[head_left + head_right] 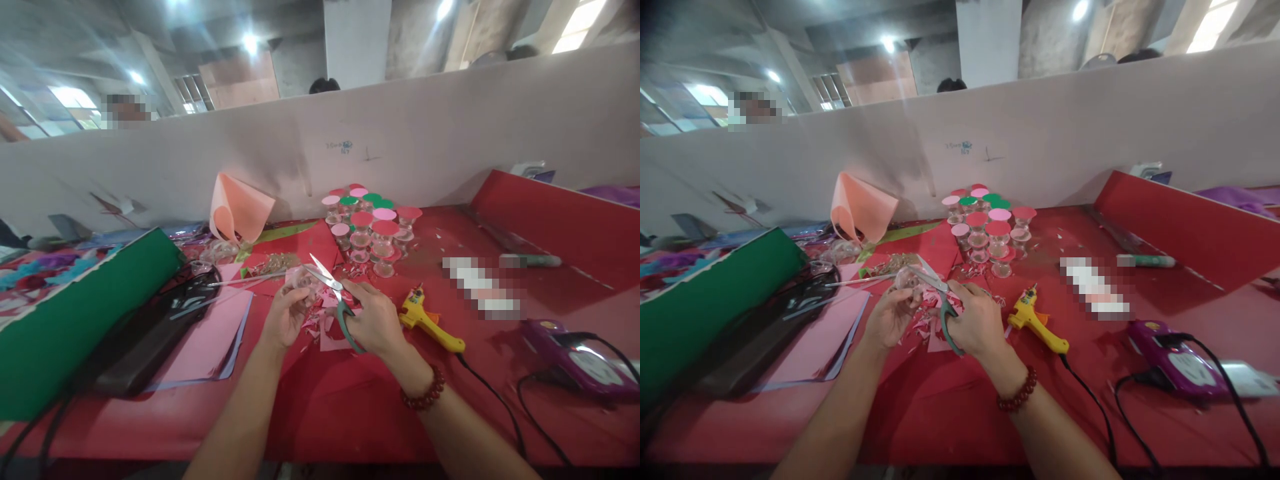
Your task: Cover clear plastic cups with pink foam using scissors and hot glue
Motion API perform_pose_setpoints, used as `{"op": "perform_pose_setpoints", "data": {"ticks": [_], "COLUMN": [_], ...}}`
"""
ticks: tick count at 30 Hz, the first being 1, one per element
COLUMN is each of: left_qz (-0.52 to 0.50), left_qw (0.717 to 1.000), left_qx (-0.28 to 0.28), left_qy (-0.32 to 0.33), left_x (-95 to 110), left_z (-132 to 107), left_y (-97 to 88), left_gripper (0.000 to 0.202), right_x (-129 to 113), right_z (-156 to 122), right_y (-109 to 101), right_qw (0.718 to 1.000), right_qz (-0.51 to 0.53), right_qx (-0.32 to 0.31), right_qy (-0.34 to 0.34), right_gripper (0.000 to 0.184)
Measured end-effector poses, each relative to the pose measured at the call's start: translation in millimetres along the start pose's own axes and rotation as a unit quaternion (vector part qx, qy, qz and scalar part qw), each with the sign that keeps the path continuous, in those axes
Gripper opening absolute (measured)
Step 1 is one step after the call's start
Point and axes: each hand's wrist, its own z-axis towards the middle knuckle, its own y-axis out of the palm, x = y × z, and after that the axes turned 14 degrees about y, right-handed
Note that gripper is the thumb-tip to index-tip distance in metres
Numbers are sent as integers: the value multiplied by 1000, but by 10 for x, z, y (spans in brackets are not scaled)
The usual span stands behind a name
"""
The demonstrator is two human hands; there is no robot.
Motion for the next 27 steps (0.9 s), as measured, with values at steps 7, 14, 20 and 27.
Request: {"op": "perform_pose_setpoints", "data": {"ticks": [7, 14, 20, 27], "left_qz": [15, 29, 29, 8], "left_qw": [1000, 999, 999, 1000], "left_qx": [-1, 14, 20, 4], "left_qy": [-2, -22, -21, 20], "left_x": [-26, -9, -20, -73], "left_z": [19, 31, 48, 61], "left_y": [-27, -16, -29, -18], "left_gripper": [19, 19, 20, 39], "right_x": [60, 91, 87, 30], "right_z": [9, 20, 15, 18], "right_y": [22, 25, 41, 25], "right_qw": [1000, 999, 999, 999], "right_qz": [2, -32, -21, -13], "right_qx": [-15, -28, -36, -31], "right_qy": [-6, -2, -9, 19], "right_gripper": [45, 37, 26, 30]}}
